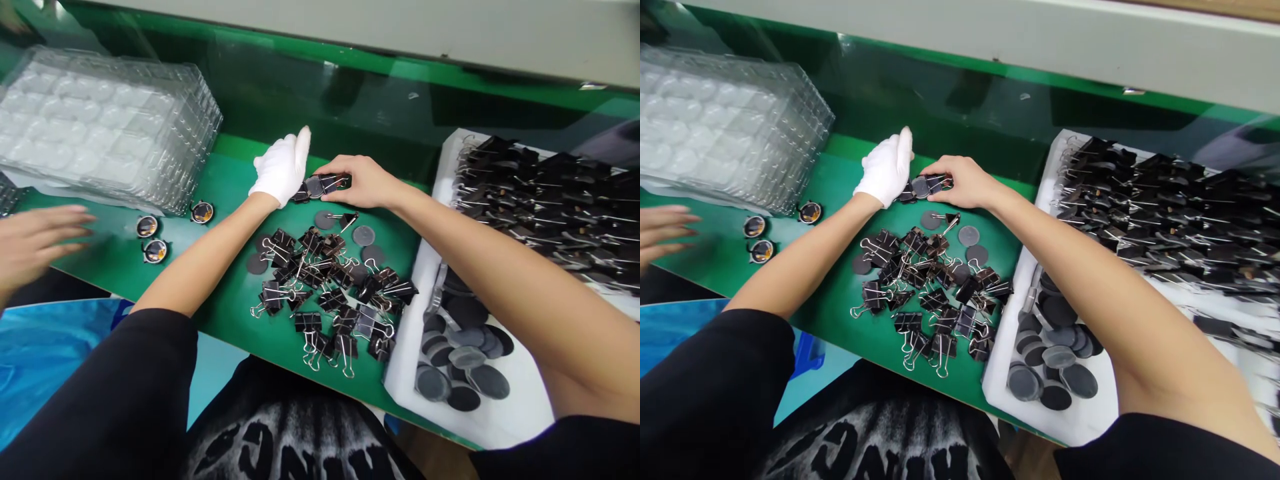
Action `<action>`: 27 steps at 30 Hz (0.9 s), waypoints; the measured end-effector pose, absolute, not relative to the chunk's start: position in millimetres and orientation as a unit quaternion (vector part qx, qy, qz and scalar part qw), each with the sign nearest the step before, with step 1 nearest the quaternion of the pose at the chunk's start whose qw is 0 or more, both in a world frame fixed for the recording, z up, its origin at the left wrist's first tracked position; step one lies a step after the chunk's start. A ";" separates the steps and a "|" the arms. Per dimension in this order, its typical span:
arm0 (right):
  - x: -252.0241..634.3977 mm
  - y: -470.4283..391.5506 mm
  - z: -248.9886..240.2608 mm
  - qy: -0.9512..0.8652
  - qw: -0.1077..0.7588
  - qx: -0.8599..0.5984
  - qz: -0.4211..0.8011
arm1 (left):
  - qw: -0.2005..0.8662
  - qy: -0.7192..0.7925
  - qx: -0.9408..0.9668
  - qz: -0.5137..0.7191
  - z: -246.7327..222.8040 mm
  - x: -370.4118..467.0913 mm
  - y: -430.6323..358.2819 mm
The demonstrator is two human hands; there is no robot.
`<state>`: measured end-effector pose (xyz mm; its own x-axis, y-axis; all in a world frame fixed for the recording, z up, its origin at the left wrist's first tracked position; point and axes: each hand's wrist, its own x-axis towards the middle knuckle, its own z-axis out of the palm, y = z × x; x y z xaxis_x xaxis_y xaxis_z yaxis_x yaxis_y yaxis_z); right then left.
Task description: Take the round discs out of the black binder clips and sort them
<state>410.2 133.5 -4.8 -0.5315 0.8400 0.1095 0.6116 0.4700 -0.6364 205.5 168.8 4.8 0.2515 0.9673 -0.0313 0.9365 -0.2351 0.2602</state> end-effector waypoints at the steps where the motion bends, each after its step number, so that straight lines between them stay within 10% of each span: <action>1: 409.3 132.0 -3.7 -0.830 0.205 -0.440 0.274 | 0.115 0.605 0.784 0.072 4.2 205.3 169.1; 27: 398.5 125.0 -1.1 -0.828 0.214 -0.441 0.274 | 0.109 0.599 0.788 0.092 5.2 205.5 169.7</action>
<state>398.5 125.0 -1.1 -0.5194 0.8472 0.1120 0.6136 0.4609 -0.6411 205.5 169.7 5.2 0.2662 0.9638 0.0141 0.9237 -0.2592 0.2823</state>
